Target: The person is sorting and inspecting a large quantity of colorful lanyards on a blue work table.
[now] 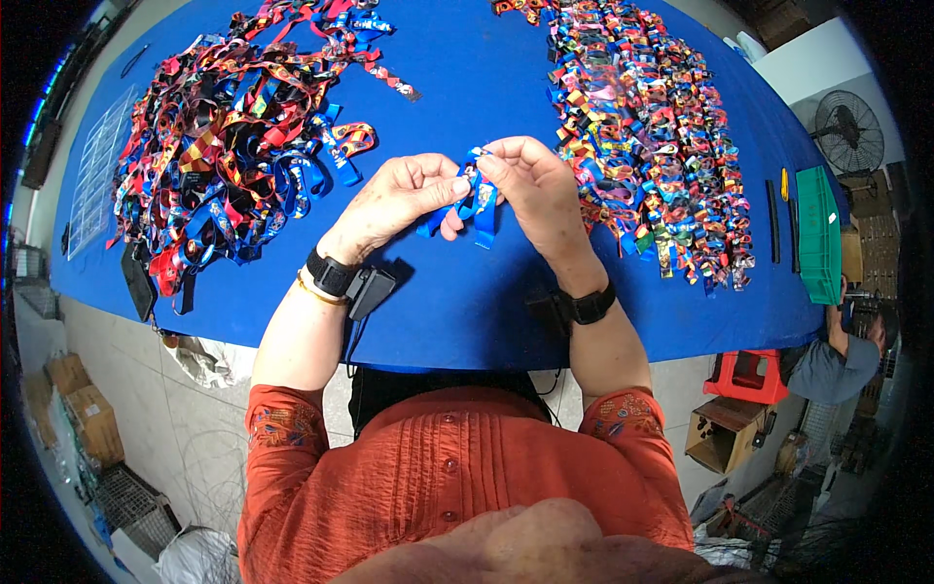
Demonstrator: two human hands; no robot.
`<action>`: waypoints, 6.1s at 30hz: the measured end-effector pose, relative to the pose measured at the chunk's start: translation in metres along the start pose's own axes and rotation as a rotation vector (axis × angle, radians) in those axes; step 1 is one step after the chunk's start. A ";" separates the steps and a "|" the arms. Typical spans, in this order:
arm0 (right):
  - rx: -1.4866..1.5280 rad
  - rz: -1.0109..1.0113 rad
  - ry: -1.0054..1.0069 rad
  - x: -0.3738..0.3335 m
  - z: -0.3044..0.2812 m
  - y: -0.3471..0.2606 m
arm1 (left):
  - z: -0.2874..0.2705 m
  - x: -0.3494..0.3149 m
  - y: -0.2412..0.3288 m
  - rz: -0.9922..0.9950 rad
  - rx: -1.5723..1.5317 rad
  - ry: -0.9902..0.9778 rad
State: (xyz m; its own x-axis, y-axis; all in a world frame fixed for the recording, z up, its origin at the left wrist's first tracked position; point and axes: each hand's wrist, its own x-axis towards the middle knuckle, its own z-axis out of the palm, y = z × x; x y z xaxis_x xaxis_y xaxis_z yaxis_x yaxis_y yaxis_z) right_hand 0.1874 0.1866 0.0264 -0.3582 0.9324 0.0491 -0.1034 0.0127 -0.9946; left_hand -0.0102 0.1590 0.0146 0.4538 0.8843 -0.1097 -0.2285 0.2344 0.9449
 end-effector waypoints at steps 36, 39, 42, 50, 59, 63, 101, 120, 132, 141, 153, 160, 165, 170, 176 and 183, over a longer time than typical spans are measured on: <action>0.053 -0.174 0.101 0.002 0.004 0.006 | 0.003 0.004 -0.011 0.148 -0.136 0.112; 0.068 -0.179 0.104 0.001 0.005 0.004 | 0.005 0.006 -0.013 0.122 -0.134 0.196; 0.072 -0.122 0.070 0.001 0.006 0.006 | 0.002 0.005 -0.014 0.139 -0.109 0.181; 0.001 -0.074 0.050 0.001 0.008 0.006 | 0.004 0.003 -0.017 0.082 0.105 0.196; -0.082 -0.104 0.085 0.001 0.006 0.006 | 0.009 0.002 -0.011 0.046 0.048 0.142; 0.023 -0.088 0.071 0.000 0.010 0.007 | 0.011 0.001 -0.008 0.086 0.039 0.177; 0.034 -0.031 0.110 0.000 0.005 0.013 | 0.004 -0.002 0.000 0.231 -0.401 0.059; 0.100 -0.152 -0.060 -0.007 0.008 0.007 | 0.006 0.003 -0.002 0.135 -0.299 0.148; -0.126 -0.170 -0.112 -0.002 0.001 0.013 | 0.007 0.002 -0.006 0.179 -0.085 0.069; 0.052 -0.025 -0.081 -0.002 0.007 0.011 | 0.008 0.004 -0.008 0.146 -0.041 0.027; 0.136 -0.061 -0.063 -0.002 0.004 -0.003 | 0.006 0.003 -0.009 0.224 -0.145 0.106; 0.161 -0.080 -0.050 -0.002 0.004 0.000 | 0.004 0.003 -0.008 0.292 -0.159 0.122; 0.164 -0.097 0.009 -0.001 0.004 0.005 | 0.006 0.002 -0.007 0.286 -0.120 0.136; 0.216 -0.082 -0.020 -0.002 0.007 -0.002 | 0.003 0.003 -0.008 0.294 -0.194 0.131; 0.218 -0.095 -0.019 -0.002 0.008 -0.001 | 0.005 0.004 -0.009 0.328 -0.210 0.107; 0.215 -0.102 0.018 0.000 0.007 0.002 | 0.007 0.000 -0.007 0.344 -0.185 0.094</action>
State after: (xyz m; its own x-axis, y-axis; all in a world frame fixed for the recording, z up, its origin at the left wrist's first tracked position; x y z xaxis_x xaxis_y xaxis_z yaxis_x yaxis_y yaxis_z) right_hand 0.1803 0.1842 0.0253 -0.3196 0.9364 0.1448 -0.3340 0.0317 -0.9420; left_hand -0.0023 0.1542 0.0102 0.2445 0.9550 0.1678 -0.5082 -0.0212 0.8610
